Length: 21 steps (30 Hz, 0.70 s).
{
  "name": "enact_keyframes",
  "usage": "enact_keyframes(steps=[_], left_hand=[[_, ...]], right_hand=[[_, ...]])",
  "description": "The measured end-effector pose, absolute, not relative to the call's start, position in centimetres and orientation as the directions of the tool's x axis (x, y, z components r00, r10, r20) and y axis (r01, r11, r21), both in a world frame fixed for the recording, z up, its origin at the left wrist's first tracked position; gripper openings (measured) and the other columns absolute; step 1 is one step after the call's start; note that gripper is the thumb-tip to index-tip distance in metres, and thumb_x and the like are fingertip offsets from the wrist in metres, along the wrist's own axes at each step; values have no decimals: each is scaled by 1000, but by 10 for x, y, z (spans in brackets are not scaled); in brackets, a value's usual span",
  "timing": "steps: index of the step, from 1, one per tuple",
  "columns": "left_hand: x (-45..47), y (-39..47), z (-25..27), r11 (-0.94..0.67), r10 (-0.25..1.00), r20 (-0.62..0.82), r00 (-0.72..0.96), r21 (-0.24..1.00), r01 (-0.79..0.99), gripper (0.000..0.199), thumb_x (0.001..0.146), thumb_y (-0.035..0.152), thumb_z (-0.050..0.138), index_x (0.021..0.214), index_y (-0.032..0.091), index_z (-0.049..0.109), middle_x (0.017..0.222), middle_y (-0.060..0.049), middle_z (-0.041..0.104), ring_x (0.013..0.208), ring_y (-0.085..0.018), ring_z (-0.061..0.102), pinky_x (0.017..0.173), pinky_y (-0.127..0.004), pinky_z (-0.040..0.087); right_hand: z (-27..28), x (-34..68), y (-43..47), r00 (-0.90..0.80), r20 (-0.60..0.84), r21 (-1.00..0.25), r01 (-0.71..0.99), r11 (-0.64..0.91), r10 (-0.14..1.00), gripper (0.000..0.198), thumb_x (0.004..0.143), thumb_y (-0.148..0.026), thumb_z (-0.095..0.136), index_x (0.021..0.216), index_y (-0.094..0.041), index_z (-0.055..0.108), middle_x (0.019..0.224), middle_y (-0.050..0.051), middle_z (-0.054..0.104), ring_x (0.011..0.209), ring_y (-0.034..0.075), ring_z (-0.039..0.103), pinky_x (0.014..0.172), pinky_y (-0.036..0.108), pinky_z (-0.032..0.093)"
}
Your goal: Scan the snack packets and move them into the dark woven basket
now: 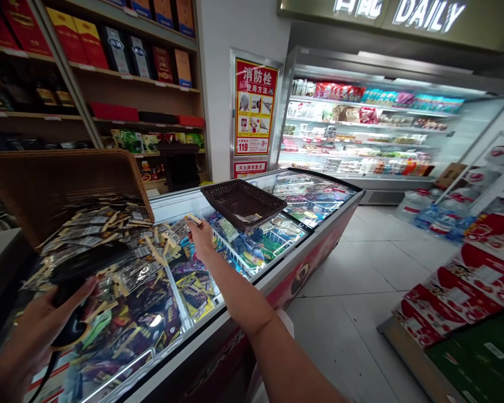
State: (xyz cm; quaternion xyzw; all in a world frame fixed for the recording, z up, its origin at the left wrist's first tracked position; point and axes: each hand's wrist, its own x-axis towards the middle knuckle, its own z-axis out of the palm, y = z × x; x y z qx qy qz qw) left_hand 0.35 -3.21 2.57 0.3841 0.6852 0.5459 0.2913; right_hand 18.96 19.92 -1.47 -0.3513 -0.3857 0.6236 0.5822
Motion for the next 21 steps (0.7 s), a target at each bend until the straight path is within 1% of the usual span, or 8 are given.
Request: enact_keyframes(steps=[3,6,9,12,14,17,19,21], left_hand=[[-3,-31,26,132,837,-15,-547,976,175,58,48,72,96,69,23,72,52,0,60,56,-18,52,49,-26,42],[-4,-30,26,130,837,-16,-547,977,171,58,48,73,96,68,24,72,52,0,60,56,-18,51,48,-26,41],[-5,-30,25,122,837,-12,-547,979,166,58,49,73,96,69,24,73,54,0,61,56,-17,52,49,-25,41],[-3,-30,27,103,832,-8,-555,985,140,59,47,70,99,74,23,74,58,1,63,56,-16,52,48,-25,42],[-1,-32,29,82,823,10,-568,987,137,62,47,70,99,76,21,72,59,1,63,56,-16,52,48,-25,42],[2,-35,33,34,805,58,-590,989,144,63,54,71,96,76,19,69,57,2,61,52,-14,51,47,-26,40],[1,-36,35,5,781,74,-620,992,125,65,53,70,97,77,17,69,60,2,62,50,-13,51,46,-26,39],[-2,-37,37,-24,746,79,-662,995,93,68,47,67,100,79,16,70,64,2,64,49,-11,52,45,-24,38]], right_hand=[[-13,195,208,-19,13,-877,-481,3,1000,30,76,-40,83,82,-22,60,54,-9,51,46,10,50,42,21,37],[-7,211,225,143,1,-835,-544,79,990,30,79,-41,80,86,-24,57,60,-7,56,52,13,57,49,24,49],[0,234,243,340,6,-731,-640,236,940,27,82,-37,76,95,-25,56,76,-2,66,68,15,68,68,30,62],[3,254,256,428,13,-651,-682,332,904,25,82,-28,71,100,-24,54,90,1,70,88,15,74,88,32,63],[0,257,259,400,1,-669,-681,297,917,27,78,-23,71,97,-24,52,89,-1,68,92,15,73,93,31,62],[-9,244,252,290,-2,-740,-644,194,957,32,75,-22,75,97,-24,51,83,-4,65,83,13,72,87,30,62],[-18,226,239,162,28,-825,-554,114,986,32,76,-27,77,98,-23,55,81,-4,65,76,13,70,78,28,60],[-27,206,220,-50,87,-925,-375,62,995,28,79,-34,78,97,-22,60,83,-2,68,75,15,69,73,28,57]])
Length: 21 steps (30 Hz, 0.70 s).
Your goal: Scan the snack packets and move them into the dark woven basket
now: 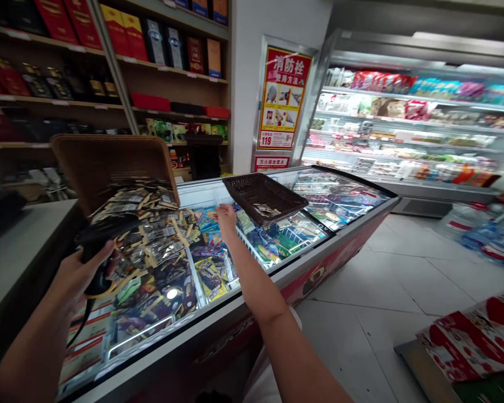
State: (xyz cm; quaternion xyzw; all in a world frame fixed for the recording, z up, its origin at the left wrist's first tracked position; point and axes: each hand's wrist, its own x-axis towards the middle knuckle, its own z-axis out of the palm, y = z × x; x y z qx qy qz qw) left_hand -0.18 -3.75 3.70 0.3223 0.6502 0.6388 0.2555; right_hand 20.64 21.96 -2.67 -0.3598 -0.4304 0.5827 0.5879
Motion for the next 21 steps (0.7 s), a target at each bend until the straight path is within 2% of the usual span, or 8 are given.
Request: enact_keyframes(steps=[1,3,5,8,11,14,17,21], left_hand=[[-4,-38,38,-37,730,77,-680,997,73,71,43,66,101,80,15,70,66,3,64,49,-10,52,44,-24,37],[-7,-39,40,-65,702,74,-708,997,39,76,38,67,102,83,14,71,67,4,63,48,-9,52,44,-23,37],[-9,-40,43,-96,672,75,-736,995,14,79,35,67,102,84,13,71,66,4,62,47,-9,52,43,-23,37],[-8,-41,45,-119,659,83,-748,993,5,80,37,66,102,88,12,72,67,4,63,47,-8,52,44,-23,37],[-8,-41,41,-107,681,86,-727,994,18,79,41,69,101,87,12,72,69,4,63,47,-8,52,44,-23,37],[-10,-38,32,-104,701,105,-705,994,44,75,47,71,99,85,13,70,70,3,64,48,-8,53,45,-23,38],[-13,-35,23,-87,718,101,-688,995,55,74,52,72,97,88,13,71,72,2,65,49,-8,54,47,-23,38],[-15,-35,20,-62,726,84,-683,996,56,74,54,72,97,90,12,71,74,1,66,49,-8,54,47,-23,38]], right_hand=[[-31,198,209,-170,119,-963,-261,72,978,27,81,-38,79,96,-22,63,86,0,71,78,16,70,74,29,57],[-36,184,186,-377,189,-981,-33,191,907,30,85,-46,80,96,-21,69,96,4,75,91,20,72,82,32,56],[-39,176,166,-489,242,-916,171,363,838,38,85,-52,84,103,-20,72,110,9,77,109,25,70,94,36,55],[-40,169,145,-532,248,-756,416,505,810,59,82,-58,87,124,-20,71,124,13,75,130,33,61,109,44,48],[-41,165,136,-521,207,-661,549,511,828,69,81,-58,88,134,-19,67,127,14,73,134,36,57,113,47,43],[-44,161,134,-498,183,-686,553,473,848,71,77,-53,93,134,-19,68,121,12,75,130,35,59,109,46,45],[-49,158,136,-478,147,-818,433,378,866,75,66,-43,101,130,-20,69,114,9,75,115,30,67,98,40,51],[-53,158,142,-501,110,-962,163,218,859,54,61,-37,102,103,-20,72,92,2,74,89,23,70,82,35,54]])
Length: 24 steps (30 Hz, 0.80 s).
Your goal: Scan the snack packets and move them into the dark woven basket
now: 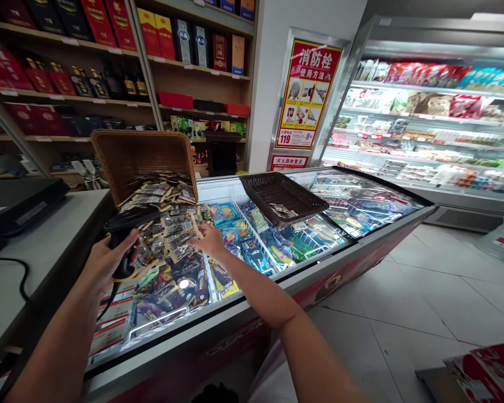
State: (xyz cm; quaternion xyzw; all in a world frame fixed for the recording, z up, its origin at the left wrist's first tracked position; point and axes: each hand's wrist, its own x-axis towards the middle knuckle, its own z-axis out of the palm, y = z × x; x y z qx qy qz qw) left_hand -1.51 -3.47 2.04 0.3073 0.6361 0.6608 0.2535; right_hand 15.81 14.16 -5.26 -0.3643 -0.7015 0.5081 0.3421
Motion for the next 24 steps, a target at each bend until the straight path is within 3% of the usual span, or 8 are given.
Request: enact_keyframes(steps=[4,10,17,24], left_hand=[[-13,-36,25,-81,719,109,-687,994,73,73,53,73,97,86,14,69,72,2,65,47,-8,52,46,-23,34],[-10,-36,27,-79,720,112,-685,994,79,74,50,73,97,84,14,68,71,3,64,48,-8,52,47,-24,35],[-3,-35,30,-22,726,63,-685,997,69,81,42,77,97,85,14,68,70,4,64,48,-8,52,47,-24,36],[2,-35,31,19,756,67,-651,992,124,75,46,75,96,80,16,66,65,4,63,47,-8,50,47,-24,34]], right_hand=[[-48,163,149,-524,107,-994,-33,106,845,48,61,-39,99,86,-22,62,79,-2,68,75,18,65,66,29,53],[-39,173,156,-504,148,-976,-215,43,851,44,68,-48,90,88,-24,58,78,-4,61,69,14,58,53,25,50],[-38,176,166,-309,88,-964,-268,2,947,34,78,-42,82,92,-25,57,65,-9,47,51,9,41,45,22,30],[-38,179,172,-230,100,-957,-287,31,968,33,78,-42,80,91,-24,55,65,-9,49,53,10,42,45,23,30]])
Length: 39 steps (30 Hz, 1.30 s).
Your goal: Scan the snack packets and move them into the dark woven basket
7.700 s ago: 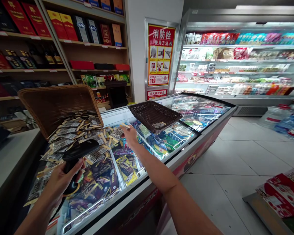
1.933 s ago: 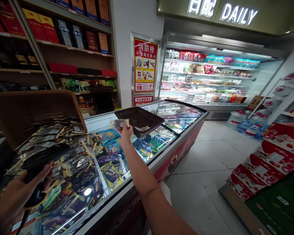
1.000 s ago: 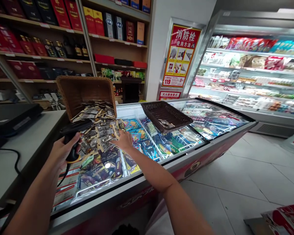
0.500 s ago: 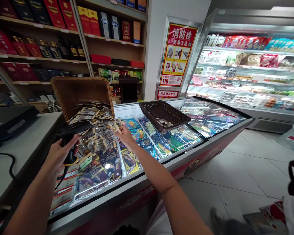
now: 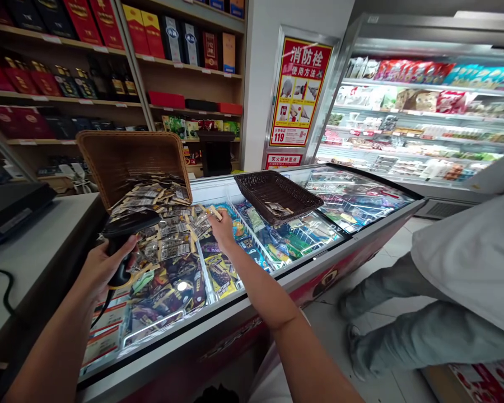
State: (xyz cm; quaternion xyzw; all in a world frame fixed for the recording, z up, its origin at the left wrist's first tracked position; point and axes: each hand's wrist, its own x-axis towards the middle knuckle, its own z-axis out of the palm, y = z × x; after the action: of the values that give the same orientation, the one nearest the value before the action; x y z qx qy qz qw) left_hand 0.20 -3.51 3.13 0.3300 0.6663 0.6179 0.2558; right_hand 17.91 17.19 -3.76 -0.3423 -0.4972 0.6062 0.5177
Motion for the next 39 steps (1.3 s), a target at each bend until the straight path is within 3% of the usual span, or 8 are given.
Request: enact_keyframes(steps=[8,16,22,29,39], left_hand=[[-2,-35,23,14,788,84,-610,988,154,65,56,69,95,82,16,68,67,2,64,49,-10,51,47,-25,35],[1,-39,27,121,871,-9,-491,973,196,56,61,65,93,81,19,68,52,3,58,49,-13,48,49,-24,37],[4,-41,29,76,884,14,-466,982,174,57,59,65,95,76,19,68,58,3,58,50,-12,47,50,-25,35],[25,-48,41,66,868,24,-496,984,163,59,61,73,91,78,21,69,55,4,55,48,-12,43,46,-25,30],[24,-45,36,128,895,-28,-446,972,196,59,59,72,92,71,20,65,59,1,58,50,-12,46,49,-25,38]], right_hand=[[-34,180,174,-166,80,-950,-311,25,983,34,78,-43,79,93,-24,55,67,-10,48,52,9,42,46,23,30],[-28,189,181,-161,62,-960,-281,15,985,33,79,-45,79,94,-24,60,64,-9,43,54,11,38,49,26,29],[-29,191,182,-115,92,-940,-338,48,989,32,78,-45,79,91,-23,59,63,-10,41,53,9,33,48,25,25],[-24,194,182,-99,54,-943,-333,18,994,27,79,-40,78,91,-24,59,62,-9,42,53,10,37,48,25,28],[-21,199,183,-124,43,-950,-313,3,991,26,82,-39,81,91,-23,61,62,-7,42,56,12,40,48,27,32]])
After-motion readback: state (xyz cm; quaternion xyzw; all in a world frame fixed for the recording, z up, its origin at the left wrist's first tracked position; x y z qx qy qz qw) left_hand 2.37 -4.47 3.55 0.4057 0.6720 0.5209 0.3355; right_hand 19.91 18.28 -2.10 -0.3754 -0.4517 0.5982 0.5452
